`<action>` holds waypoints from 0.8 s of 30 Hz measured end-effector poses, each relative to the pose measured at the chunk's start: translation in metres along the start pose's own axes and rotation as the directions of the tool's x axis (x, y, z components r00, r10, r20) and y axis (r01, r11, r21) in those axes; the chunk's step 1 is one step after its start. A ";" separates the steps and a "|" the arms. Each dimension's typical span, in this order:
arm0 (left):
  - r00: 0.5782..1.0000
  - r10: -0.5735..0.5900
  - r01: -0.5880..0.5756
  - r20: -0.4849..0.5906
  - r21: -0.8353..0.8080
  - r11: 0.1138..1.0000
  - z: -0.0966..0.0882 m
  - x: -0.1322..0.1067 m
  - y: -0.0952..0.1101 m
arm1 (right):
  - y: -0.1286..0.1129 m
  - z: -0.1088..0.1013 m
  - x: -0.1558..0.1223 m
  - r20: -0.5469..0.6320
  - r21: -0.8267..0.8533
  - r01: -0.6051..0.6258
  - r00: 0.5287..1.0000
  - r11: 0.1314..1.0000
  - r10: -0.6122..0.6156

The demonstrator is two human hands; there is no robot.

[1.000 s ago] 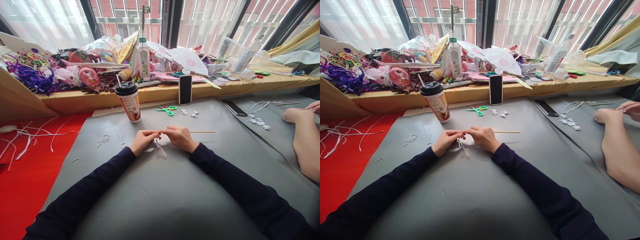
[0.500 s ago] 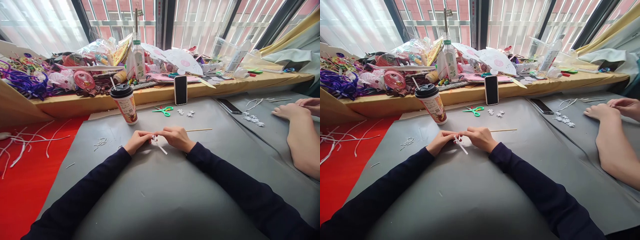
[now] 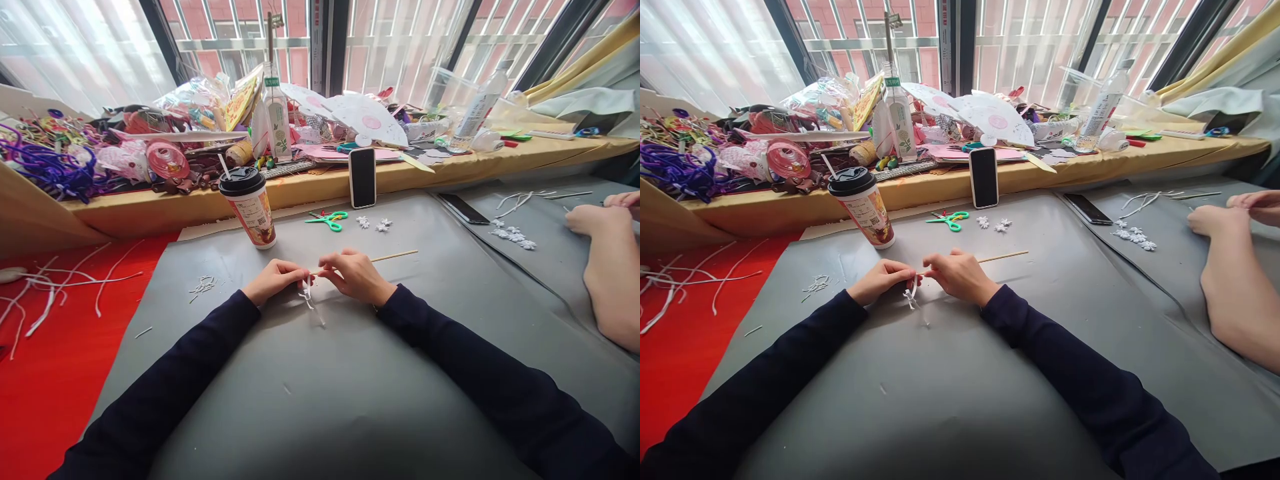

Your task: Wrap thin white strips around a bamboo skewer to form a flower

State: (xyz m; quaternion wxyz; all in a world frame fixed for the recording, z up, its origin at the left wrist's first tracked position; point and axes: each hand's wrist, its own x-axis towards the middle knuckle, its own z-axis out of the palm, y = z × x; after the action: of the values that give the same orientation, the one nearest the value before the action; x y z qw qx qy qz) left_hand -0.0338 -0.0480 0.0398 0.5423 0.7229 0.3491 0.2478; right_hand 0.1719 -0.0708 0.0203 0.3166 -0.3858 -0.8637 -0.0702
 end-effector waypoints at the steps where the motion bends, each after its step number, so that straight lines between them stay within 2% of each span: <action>1: 1.000 -0.002 0.002 0.007 0.003 1.000 -0.001 0.000 -0.001 | -0.001 0.000 0.000 -0.008 -0.005 -0.011 1.000 1.000 0.011; 9: 0.999 -0.031 0.032 -0.008 0.113 0.993 -0.007 0.001 -0.002 | -0.002 -0.003 0.003 -0.031 -0.094 0.082 0.996 0.992 -0.085; 24: 0.998 0.033 -0.054 0.062 0.373 0.926 -0.008 -0.003 0.007 | -0.002 -0.006 0.007 0.023 -0.227 0.199 0.980 0.953 -0.199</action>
State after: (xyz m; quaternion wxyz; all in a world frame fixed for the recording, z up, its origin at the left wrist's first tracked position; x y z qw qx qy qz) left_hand -0.0397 -0.0467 0.0484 0.3983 0.8272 0.3588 0.1687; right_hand 0.1701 -0.0696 0.0291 0.2614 -0.3306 -0.8844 -0.2005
